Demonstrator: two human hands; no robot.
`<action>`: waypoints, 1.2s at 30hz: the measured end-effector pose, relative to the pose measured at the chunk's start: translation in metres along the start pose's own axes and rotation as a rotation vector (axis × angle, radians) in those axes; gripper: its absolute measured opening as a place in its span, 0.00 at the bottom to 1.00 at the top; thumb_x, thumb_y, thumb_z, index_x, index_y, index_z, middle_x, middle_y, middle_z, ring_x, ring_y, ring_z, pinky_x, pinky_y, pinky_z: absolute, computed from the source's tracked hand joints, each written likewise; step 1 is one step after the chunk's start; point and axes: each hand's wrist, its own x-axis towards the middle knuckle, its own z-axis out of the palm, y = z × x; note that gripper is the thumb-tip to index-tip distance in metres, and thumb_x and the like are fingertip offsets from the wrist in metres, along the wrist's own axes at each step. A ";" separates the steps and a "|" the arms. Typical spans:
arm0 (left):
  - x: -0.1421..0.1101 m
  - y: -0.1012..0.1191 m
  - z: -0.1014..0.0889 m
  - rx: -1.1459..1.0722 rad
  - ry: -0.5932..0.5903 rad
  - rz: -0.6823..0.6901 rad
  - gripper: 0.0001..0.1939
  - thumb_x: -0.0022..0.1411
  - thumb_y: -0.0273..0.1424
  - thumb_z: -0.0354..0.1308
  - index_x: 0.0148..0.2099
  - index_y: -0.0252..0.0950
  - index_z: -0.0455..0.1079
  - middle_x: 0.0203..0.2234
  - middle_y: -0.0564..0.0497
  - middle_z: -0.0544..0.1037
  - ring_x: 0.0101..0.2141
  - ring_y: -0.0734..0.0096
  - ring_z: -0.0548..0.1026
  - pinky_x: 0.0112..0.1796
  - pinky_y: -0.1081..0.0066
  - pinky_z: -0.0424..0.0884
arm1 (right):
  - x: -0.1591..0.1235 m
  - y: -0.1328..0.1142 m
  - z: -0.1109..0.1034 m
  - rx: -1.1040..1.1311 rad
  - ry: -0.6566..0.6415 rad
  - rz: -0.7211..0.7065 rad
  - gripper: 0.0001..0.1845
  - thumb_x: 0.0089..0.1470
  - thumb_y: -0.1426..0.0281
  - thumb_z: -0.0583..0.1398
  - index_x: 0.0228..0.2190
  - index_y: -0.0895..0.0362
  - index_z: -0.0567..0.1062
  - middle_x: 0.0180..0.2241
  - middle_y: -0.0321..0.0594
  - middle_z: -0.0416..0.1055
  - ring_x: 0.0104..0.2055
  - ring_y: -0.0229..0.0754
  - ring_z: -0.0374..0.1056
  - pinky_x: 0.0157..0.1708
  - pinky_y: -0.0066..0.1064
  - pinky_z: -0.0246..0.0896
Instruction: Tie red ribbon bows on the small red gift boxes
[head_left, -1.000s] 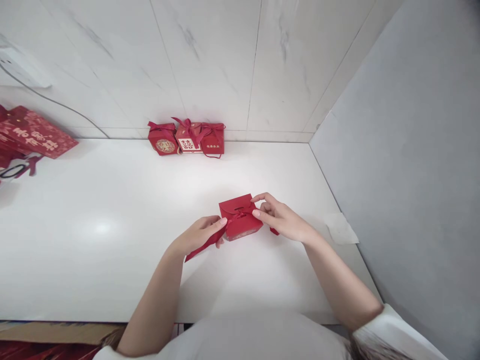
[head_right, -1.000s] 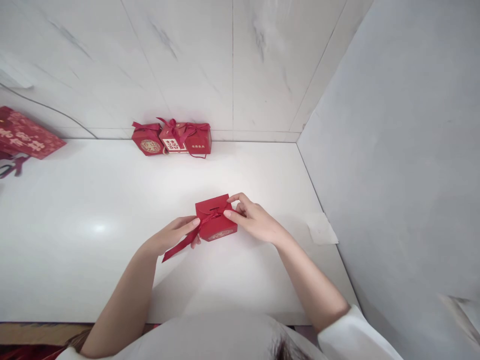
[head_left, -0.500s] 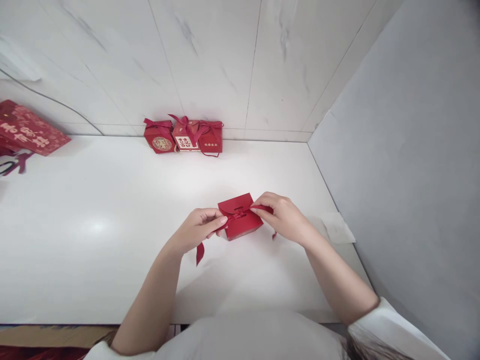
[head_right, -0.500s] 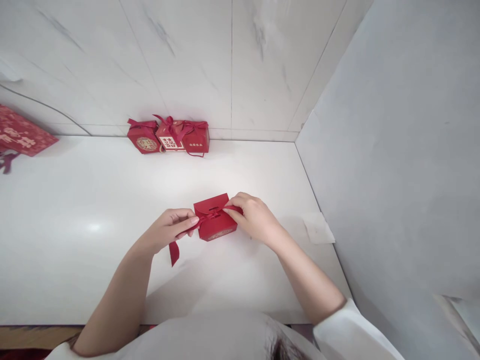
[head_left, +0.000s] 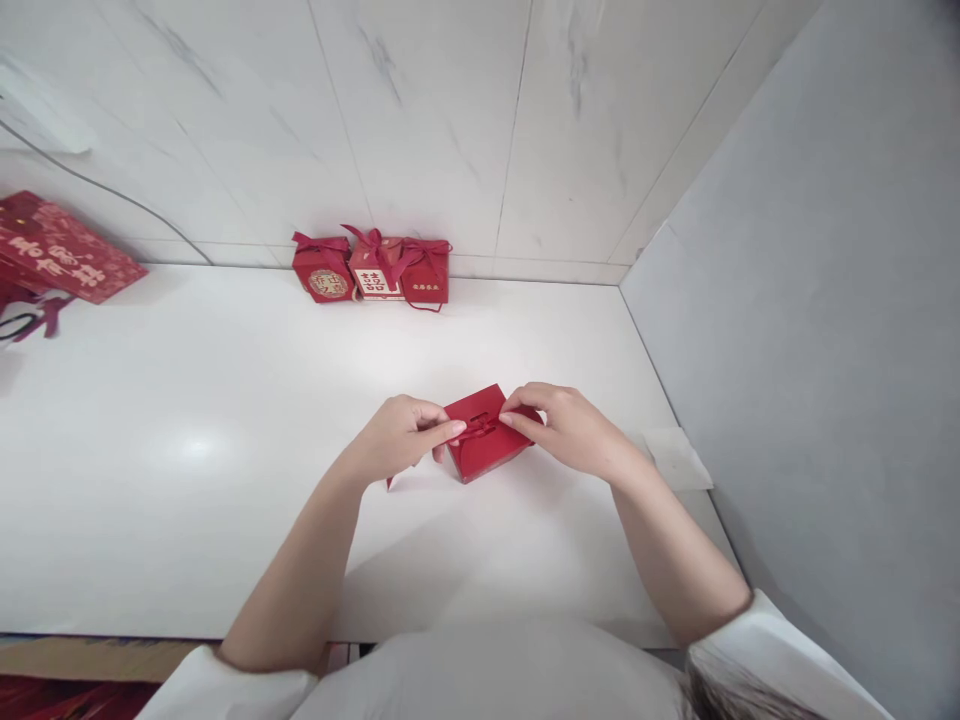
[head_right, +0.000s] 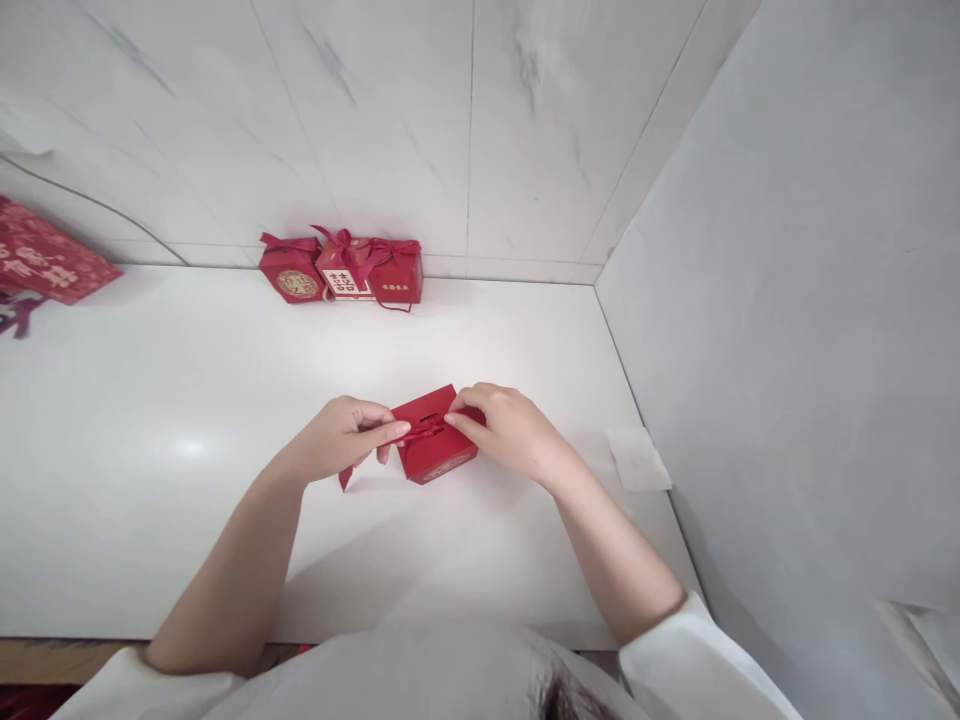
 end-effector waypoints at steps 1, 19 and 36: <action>0.001 0.000 -0.003 0.002 0.001 0.017 0.20 0.61 0.45 0.56 0.26 0.35 0.71 0.21 0.52 0.75 0.18 0.78 0.65 0.18 0.76 0.59 | 0.000 0.000 0.000 -0.020 -0.007 -0.016 0.12 0.62 0.64 0.54 0.29 0.53 0.74 0.32 0.36 0.73 0.32 0.38 0.65 0.32 0.31 0.57; -0.004 -0.038 -0.017 -0.290 -0.145 0.039 0.22 0.62 0.47 0.57 0.27 0.33 0.71 0.20 0.51 0.73 0.20 0.78 0.68 0.23 0.77 0.65 | 0.000 0.010 -0.004 0.301 -0.312 0.056 0.14 0.62 0.61 0.53 0.29 0.54 0.72 0.28 0.35 0.70 0.28 0.36 0.65 0.31 0.30 0.58; 0.002 -0.059 -0.019 -0.372 -0.114 0.292 0.22 0.61 0.41 0.60 0.20 0.32 0.64 0.17 0.54 0.63 0.18 0.81 0.58 0.19 0.76 0.57 | 0.002 0.021 -0.009 0.519 -0.337 0.090 0.22 0.58 0.52 0.58 0.24 0.57 0.69 0.23 0.33 0.63 0.25 0.33 0.58 0.25 0.27 0.52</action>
